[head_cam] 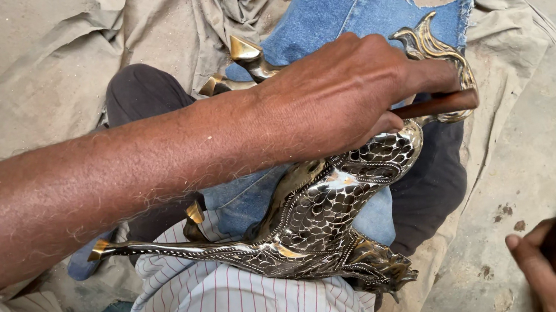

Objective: The person sits on the ground with a brass horse sculpture on their lap and hammers a wooden-handled punch against the metal surface, repositioning the punch to work different areas of the relief pattern. They occasionally turn or reposition the sculpture and resume hammering.

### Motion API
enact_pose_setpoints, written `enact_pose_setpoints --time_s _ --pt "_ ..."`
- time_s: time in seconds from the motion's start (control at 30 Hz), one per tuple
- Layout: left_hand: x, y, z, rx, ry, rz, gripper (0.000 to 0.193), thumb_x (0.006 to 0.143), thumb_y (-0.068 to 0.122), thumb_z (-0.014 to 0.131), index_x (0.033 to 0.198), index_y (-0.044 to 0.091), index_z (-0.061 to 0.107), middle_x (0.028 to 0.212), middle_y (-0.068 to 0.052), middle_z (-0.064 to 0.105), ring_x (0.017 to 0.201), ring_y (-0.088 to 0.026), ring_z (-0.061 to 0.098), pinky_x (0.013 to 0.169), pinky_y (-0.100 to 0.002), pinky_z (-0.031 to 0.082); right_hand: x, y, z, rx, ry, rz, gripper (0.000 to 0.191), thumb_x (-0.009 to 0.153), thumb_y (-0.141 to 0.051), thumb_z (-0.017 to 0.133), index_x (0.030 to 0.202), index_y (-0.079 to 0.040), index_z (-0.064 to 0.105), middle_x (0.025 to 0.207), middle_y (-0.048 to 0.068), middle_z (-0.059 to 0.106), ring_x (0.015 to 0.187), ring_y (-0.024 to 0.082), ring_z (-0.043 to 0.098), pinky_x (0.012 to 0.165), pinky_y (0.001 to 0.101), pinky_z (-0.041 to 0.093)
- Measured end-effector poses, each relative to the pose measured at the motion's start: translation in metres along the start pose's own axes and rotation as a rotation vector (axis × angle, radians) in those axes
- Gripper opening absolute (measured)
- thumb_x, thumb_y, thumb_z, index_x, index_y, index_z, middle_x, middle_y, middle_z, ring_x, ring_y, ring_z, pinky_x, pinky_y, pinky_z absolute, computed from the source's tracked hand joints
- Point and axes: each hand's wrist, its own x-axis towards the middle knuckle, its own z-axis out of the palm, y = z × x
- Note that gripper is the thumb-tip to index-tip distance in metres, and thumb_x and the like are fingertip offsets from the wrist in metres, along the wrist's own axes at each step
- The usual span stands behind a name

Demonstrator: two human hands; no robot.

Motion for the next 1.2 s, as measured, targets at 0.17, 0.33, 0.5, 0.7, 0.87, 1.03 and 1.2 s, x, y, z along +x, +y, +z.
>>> enact_pose_setpoints --time_s 0.17,0.33,0.5,0.7,0.87,1.03,1.2 --pt "0.008 0.000 -0.001 -0.158 0.048 0.040 0.036 0.084 0.010 0.077 0.116 0.014 0.060 0.089 -0.005 0.075 0.077 -0.019 0.076 0.061 -0.038 0.060 -0.003 0.018 0.003 0.058 0.065 0.011 0.045 0.085 0.003 0.079 0.125 0.006 0.058 0.087 0.017 0.069 0.080 0.025 0.071 0.084 0.0400 0.054" --pt "0.008 -0.010 -0.011 -0.008 -0.084 -0.099 0.046 0.081 0.011 0.083 0.121 0.012 0.062 0.086 -0.008 0.077 0.080 -0.025 0.077 0.064 -0.049 0.053 0.001 0.024 0.009 0.651 -0.018 0.033 0.035 0.097 -0.004 0.069 0.119 0.006 0.044 0.083 0.015 0.068 0.075 0.023 0.073 0.079 0.0388 0.062" --pt "0.015 -0.021 -0.010 0.024 -0.105 -0.051 0.052 0.074 0.008 0.086 0.120 0.010 0.063 0.095 -0.011 0.077 0.087 -0.031 0.076 0.070 -0.049 0.055 -0.001 0.014 0.024 0.783 -0.097 0.132 0.062 0.086 0.006 0.076 0.142 0.008 0.050 0.086 0.019 0.068 0.074 0.022 0.070 0.064 0.0381 0.059" --pt "0.017 -0.023 -0.006 -0.088 -0.140 0.068 0.052 0.073 0.011 0.088 0.120 0.009 0.065 0.104 -0.008 0.077 0.093 -0.030 0.076 0.074 -0.048 0.056 -0.003 0.004 0.018 0.466 -0.082 0.037 0.067 0.083 0.008 0.080 0.144 0.011 0.053 0.082 0.019 0.069 0.077 0.023 0.071 0.069 0.0376 0.059" --pt "0.018 -0.020 -0.003 -0.006 -0.102 0.109 0.049 0.072 0.008 0.088 0.117 0.008 0.068 0.099 -0.011 0.077 0.094 -0.035 0.073 0.073 -0.050 0.056 0.001 -0.001 0.004 0.332 -0.033 0.003 0.064 0.085 0.004 0.081 0.141 0.011 0.050 0.081 0.016 0.069 0.079 0.022 0.073 0.075 0.0353 0.059" --pt "0.019 -0.019 -0.005 -0.004 -0.102 0.115 0.045 0.074 0.009 0.087 0.115 0.008 0.068 0.098 -0.010 0.077 0.093 -0.035 0.073 0.072 -0.050 0.055 0.000 0.000 0.004 0.359 -0.013 -0.056 0.058 0.087 -0.001 0.078 0.137 0.008 0.049 0.087 0.011 0.070 0.079 0.018 0.073 0.081 0.0310 0.059" --pt "0.019 -0.018 -0.008 -0.016 -0.129 0.097 0.045 0.072 0.015 0.088 0.112 0.009 0.067 0.096 -0.008 0.076 0.091 -0.034 0.073 0.072 -0.051 0.054 -0.006 -0.002 0.015 0.202 -0.002 0.037 0.054 0.075 0.002 0.085 0.122 0.005 0.058 0.089 0.015 0.070 0.084 0.021 0.070 0.079 0.0348 0.058"
